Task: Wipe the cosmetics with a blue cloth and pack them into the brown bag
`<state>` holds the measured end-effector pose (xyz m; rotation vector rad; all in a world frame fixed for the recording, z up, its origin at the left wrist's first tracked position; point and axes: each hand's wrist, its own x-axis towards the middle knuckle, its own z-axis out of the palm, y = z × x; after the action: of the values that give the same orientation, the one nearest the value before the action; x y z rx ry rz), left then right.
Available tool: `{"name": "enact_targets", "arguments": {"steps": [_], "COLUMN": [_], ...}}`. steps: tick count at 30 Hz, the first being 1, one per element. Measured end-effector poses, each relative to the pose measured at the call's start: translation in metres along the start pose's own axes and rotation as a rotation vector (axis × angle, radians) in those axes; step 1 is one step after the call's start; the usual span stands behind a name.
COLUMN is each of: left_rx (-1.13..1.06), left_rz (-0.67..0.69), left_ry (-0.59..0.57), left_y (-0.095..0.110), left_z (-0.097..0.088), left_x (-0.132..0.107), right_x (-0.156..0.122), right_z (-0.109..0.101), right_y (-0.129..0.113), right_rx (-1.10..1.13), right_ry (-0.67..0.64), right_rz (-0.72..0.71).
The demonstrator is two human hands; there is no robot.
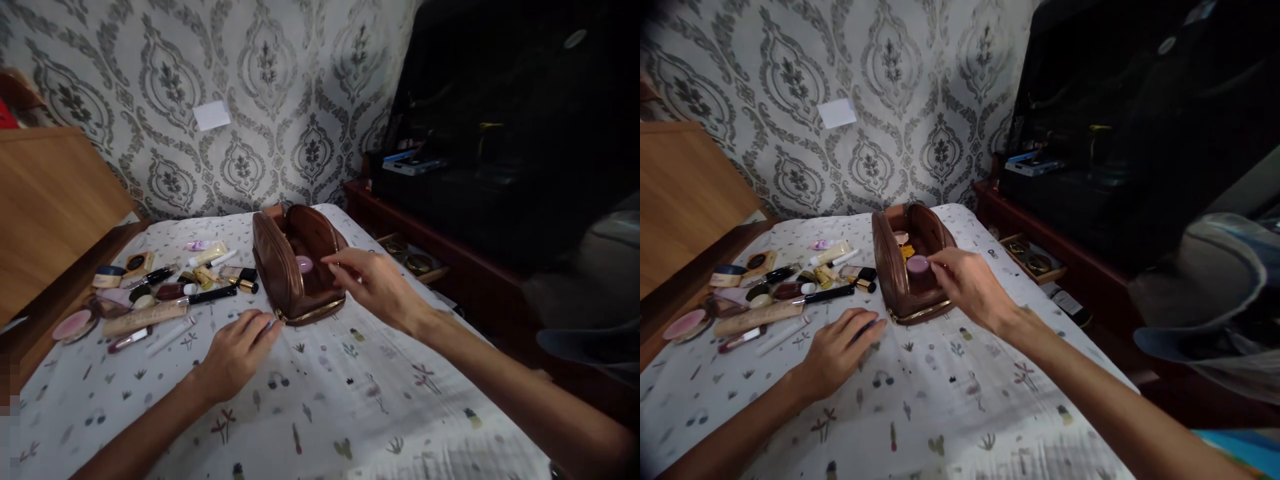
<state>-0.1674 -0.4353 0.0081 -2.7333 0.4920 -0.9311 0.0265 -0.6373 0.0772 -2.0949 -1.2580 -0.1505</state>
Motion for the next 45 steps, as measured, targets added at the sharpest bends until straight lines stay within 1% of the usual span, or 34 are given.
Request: {"name": "enact_targets", "arguments": {"steps": [2,5,7,9,11,13,15,18,20,23,26,28,30,32,34,37,39,42,45], "left_rx": [-0.053,-0.159,-0.201,-0.200,-0.189,-0.186,-0.182,-0.121,-0.034,0.089,0.121,0.115,0.103,0.082,0.059,0.054,0.072,0.095,0.089], "left_rz": [-0.043,-0.095,-0.127,-0.161,-0.204,-0.250,-0.316,-0.461,-0.564,-0.696,-0.746,-0.741,-0.733,-0.726,-0.730,-0.756,-0.773,-0.775,-0.746], "left_ry": [-0.099,-0.284,-0.352,-0.386,-0.415,-0.443,-0.460,-0.477,-0.508,-0.586,-0.627,-0.631,-0.628,-0.622,-0.618,-0.613,-0.617,-0.643,-0.686], "left_y": [-0.001,-0.003,-0.005,-0.009,-0.014,-0.021,-0.032,-0.052,-0.068,-0.089,-0.101,-0.103,-0.102,-0.102,-0.107,-0.126,-0.143,-0.165,-0.178], "left_z": [0.003,0.008,0.010,0.011,0.012,0.013,0.014,0.014,0.014,0.016,0.021,0.025,0.027,0.026,0.023,0.018,0.018,0.030,0.054], "left_x": [-0.012,-0.027,-0.034,-0.039,-0.043,-0.046,-0.048,-0.052,-0.056,-0.059,-0.059,-0.059,-0.059,-0.060,-0.061,-0.057,-0.048,-0.026,-0.005], "right_x": [-0.019,-0.041,-0.051,-0.058,-0.062,-0.061,-0.057,-0.045,-0.033,-0.009,0.014,0.025,0.032,0.032,0.029,0.021,0.017,0.015,0.014], "right_z": [0.006,0.016,0.023,0.031,0.043,0.061,0.084,0.126,0.153,0.185,0.206,0.216,0.224,0.232,0.238,0.243,0.245,0.248,0.251], "right_y": [0.001,-0.007,-0.015,-0.024,-0.032,-0.039,-0.043,-0.047,-0.049,-0.054,-0.059,-0.057,-0.050,-0.039,-0.028,-0.019,-0.018,-0.019,-0.019], "right_rx": [0.018,0.044,0.034,0.031,0.049,0.075,0.083,0.047,0.007,-0.055,-0.059,-0.014,0.063,0.146,0.211,0.249,0.248,0.250,0.265], "right_ry": [0.039,0.165,0.251,0.288,0.262,0.188,0.086,-0.089,-0.174,-0.233,-0.218,-0.198,-0.165,-0.105,-0.037,0.026,0.048,0.095,0.135], "right_rz": [-0.054,-0.116,-0.164,-0.235,-0.340,-0.434,-0.459,-0.342,-0.233,-0.053,0.044,0.068,0.075,0.056,0.015,-0.023,-0.022,-0.022,-0.029]}}
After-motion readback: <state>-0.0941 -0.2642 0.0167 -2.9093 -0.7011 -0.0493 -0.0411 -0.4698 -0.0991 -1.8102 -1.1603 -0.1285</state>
